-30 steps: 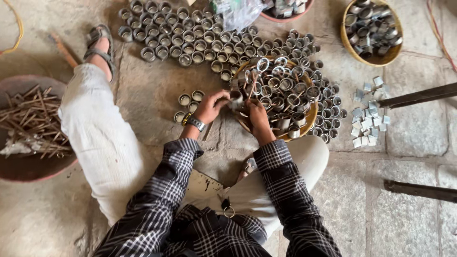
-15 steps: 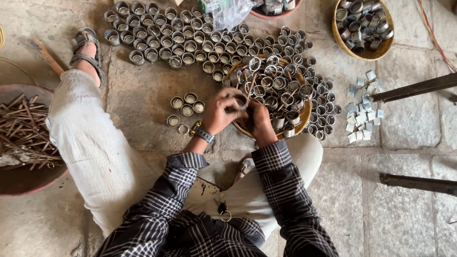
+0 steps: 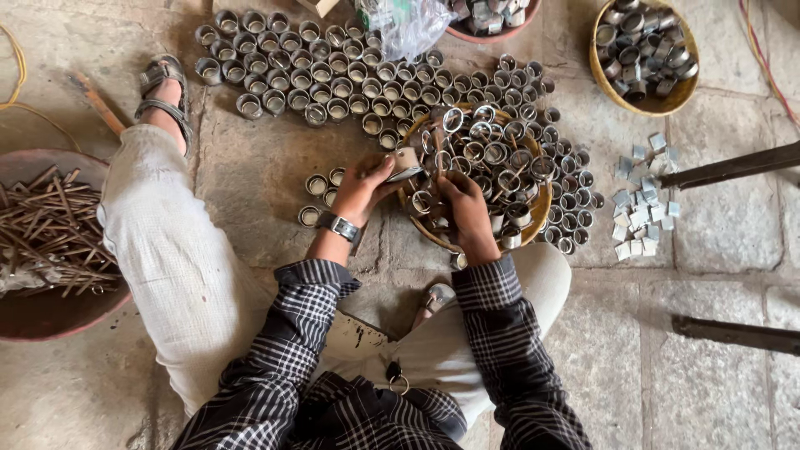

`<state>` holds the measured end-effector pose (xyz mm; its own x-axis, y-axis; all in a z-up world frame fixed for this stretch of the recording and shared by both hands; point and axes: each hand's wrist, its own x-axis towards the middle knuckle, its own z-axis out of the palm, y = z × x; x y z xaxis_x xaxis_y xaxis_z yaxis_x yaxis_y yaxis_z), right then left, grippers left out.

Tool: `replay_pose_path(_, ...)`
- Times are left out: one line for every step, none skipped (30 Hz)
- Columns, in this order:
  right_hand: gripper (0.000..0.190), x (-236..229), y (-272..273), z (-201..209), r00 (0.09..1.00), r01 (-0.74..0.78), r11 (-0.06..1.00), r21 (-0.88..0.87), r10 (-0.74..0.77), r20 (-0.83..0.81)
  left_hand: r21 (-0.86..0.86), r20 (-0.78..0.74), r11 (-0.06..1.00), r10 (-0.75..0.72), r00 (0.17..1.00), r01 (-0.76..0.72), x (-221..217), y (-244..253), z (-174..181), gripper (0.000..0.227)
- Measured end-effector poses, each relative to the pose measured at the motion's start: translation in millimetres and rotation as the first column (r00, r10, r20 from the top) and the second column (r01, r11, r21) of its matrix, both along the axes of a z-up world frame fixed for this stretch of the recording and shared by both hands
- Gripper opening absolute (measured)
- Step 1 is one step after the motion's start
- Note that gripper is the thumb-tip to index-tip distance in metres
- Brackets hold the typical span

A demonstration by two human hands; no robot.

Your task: The person sits on the floor and repeatedly picks up small metal rings and thin metal rods. They insert the rods into the rings and place the assembled units into a woven basket. The person occasionally reaches into a bowl of rods to retrieve more pieces.

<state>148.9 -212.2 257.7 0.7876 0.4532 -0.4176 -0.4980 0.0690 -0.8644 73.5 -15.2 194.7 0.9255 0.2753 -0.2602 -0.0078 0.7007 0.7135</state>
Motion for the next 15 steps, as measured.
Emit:
replay_pose_path(0.012, -1, -3, 4, 0.999, -0.013, 1.0, 0.004, 0.013, 0.033, 0.002, -0.017, 1.0, -0.019, 1.0, 0.019, -1, 5, -2, 0.031)
replay_pose_path(0.009, -3, -6, 8, 0.997, -0.027, 1.0, 0.009, 0.026, 0.066, 0.004, -0.035, 0.999, -0.037, 0.999, 0.037, -3, 11, -4, 0.031)
replay_pose_path(0.007, -6, -8, 13, 0.998, -0.033, 0.997, 0.069, 0.029, 0.059, 0.005, -0.056, 0.999, -0.052, 0.997, 0.053, -6, 15, -8, 0.031)
replay_pose_path(0.006, -8, -9, 17, 0.998, -0.039, 0.991, 0.129, 0.033, 0.053, 0.008, -0.023, 0.997, -0.079, 0.997, 0.079, -5, 18, -12, 0.029)
replay_pose_path(0.005, -11, -11, 21, 0.998, -0.046, 0.981, 0.188, 0.038, 0.046, 0.012, 0.011, 0.995, -0.104, 0.995, 0.104, -3, 21, -17, 0.027)
replay_pose_path(0.005, -13, -13, 25, 0.996, -0.05, 0.991, 0.124, 0.039, 0.085, 0.017, 0.044, 0.992, -0.129, 0.991, 0.129, -2, 23, -23, 0.024)
replay_pose_path(0.005, -15, -14, 29, 0.991, -0.053, 0.997, 0.062, 0.044, 0.126, 0.112, 0.071, 0.992, -0.072, 0.995, 0.063, -1, 23, -28, 0.023)
replay_pose_path(0.006, -16, -15, 32, 0.985, -0.053, 0.999, 0.0, 0.052, 0.167, 0.205, 0.102, 0.979, -0.016, 0.995, -0.005, 3, 21, -31, 0.022)
replay_pose_path(0.004, -17, -15, 34, 0.977, -0.072, 0.997, -0.01, 0.072, 0.2, 0.294, 0.137, 0.953, 0.038, 0.99, -0.077, 4, 21, -34, 0.021)
replay_pose_path(0.003, -18, -16, 36, 0.968, -0.09, 0.996, -0.021, 0.093, 0.234, 0.396, 0.143, 0.908, 0.084, 0.986, -0.135, 4, 25, -34, 0.02)
replay_pose_path(0.001, -19, -17, 38, 0.957, -0.102, 0.994, -0.035, 0.108, 0.268, 0.49, 0.154, 0.852, 0.125, 0.98, -0.186, 5, 27, -31, 0.019)
replay_pose_path(0.002, -20, -16, 39, 0.942, -0.125, 0.989, -0.075, 0.142, 0.304, 0.577, 0.168, 0.783, 0.164, 0.972, -0.232, 6, 29, -27, 0.018)
replay_pose_path(0.003, -21, -16, 41, 0.925, -0.142, 0.983, -0.116, 0.173, 0.337, 0.587, 0.227, 0.755, 0.192, 0.955, -0.292, 4, 31, -21, 0.019)
replay_pose_path(0.004, -21, -17, 43, 0.907, -0.157, 0.975, -0.158, 0.205, 0.368, 0.593, 0.285, 0.725, 0.218, 0.933, -0.35, 2, 33, -14, 0.02)
replay_pose_path(0.004, -23, -15, 45, 0.909, -0.159, 0.971, -0.179, 0.215, 0.357, 0.597, 0.343, 0.692, 0.239, 0.909, -0.407, 0, 37, -4, 0.021)
